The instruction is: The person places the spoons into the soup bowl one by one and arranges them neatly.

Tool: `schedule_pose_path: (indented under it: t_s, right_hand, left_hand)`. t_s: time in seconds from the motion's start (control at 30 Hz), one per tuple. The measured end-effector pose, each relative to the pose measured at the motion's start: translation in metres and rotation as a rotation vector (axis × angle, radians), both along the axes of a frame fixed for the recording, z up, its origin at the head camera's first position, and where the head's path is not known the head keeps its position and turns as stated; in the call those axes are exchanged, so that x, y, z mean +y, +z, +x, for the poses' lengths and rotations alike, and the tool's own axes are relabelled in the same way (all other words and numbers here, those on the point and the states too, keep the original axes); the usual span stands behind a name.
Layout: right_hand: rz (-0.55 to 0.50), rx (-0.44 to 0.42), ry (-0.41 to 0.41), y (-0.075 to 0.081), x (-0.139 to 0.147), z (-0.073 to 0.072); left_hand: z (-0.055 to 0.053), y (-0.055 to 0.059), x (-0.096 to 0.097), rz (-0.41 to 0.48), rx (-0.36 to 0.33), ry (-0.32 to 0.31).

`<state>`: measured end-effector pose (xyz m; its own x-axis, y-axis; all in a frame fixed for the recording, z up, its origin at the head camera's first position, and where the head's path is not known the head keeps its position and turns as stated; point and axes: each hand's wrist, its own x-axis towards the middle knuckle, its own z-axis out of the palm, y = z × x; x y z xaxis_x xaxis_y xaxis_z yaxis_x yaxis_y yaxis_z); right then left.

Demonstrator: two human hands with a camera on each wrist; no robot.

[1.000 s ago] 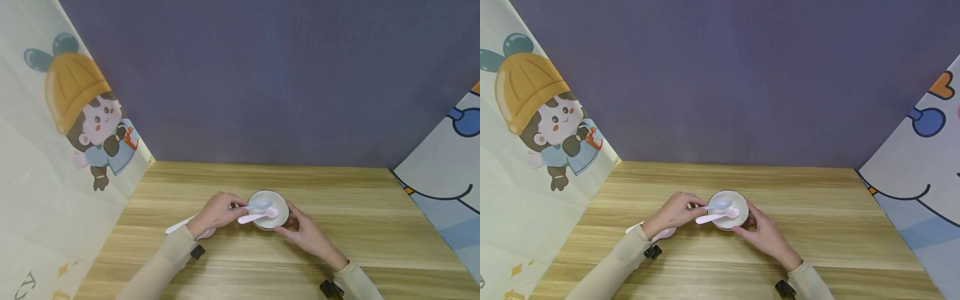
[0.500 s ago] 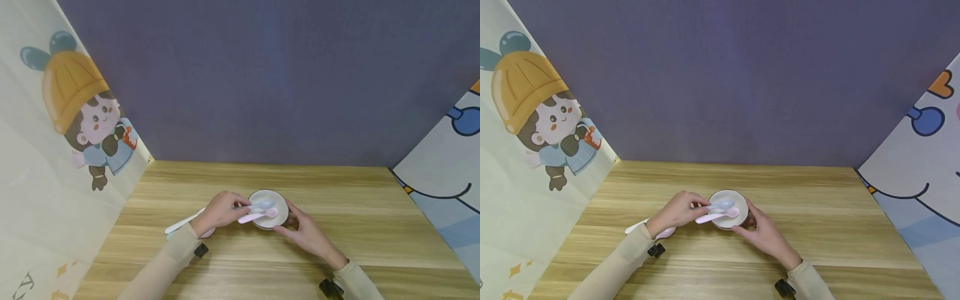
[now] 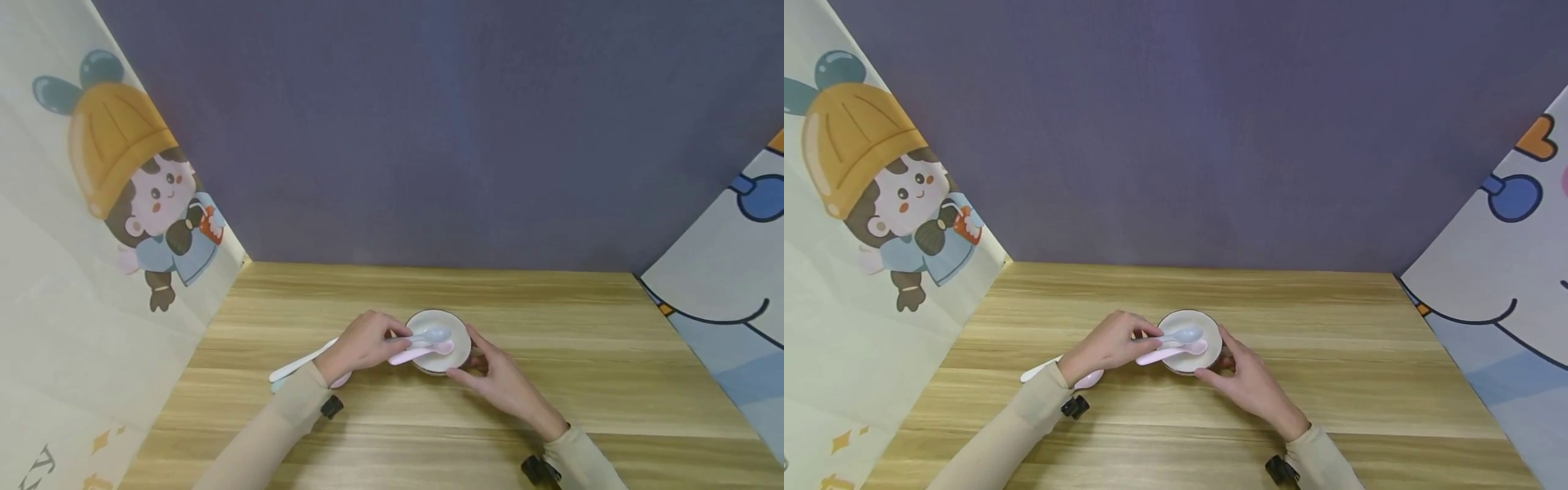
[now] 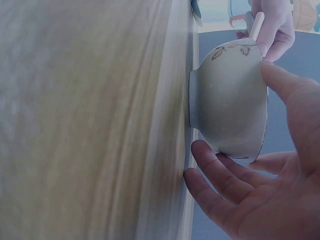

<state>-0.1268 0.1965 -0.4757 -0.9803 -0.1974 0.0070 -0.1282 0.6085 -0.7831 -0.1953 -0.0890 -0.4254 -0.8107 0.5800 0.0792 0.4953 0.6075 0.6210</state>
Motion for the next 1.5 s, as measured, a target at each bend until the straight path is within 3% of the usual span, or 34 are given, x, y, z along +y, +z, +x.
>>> schedule_pose_path:
  t_s: [0.5,0.97,1.23,1.5]
  right_hand:
    - [0.006,0.036,0.004,-0.001,0.001,0.000]
    - [0.005,0.026,0.005,0.000,0.001,0.001]
    - [0.006,0.007,0.000,0.002,0.000,0.001]
    - [0.010,0.049,0.006,-0.002,-0.001,-0.001]
  left_hand:
    - [0.000,-0.002,0.012,-0.021,0.079,-0.012]
    - [0.000,0.002,0.019,-0.030,0.060,-0.015]
    - [0.000,-0.002,0.021,-0.035,0.019,-0.012]
    - [0.001,-0.004,0.021,-0.029,0.003,-0.014]
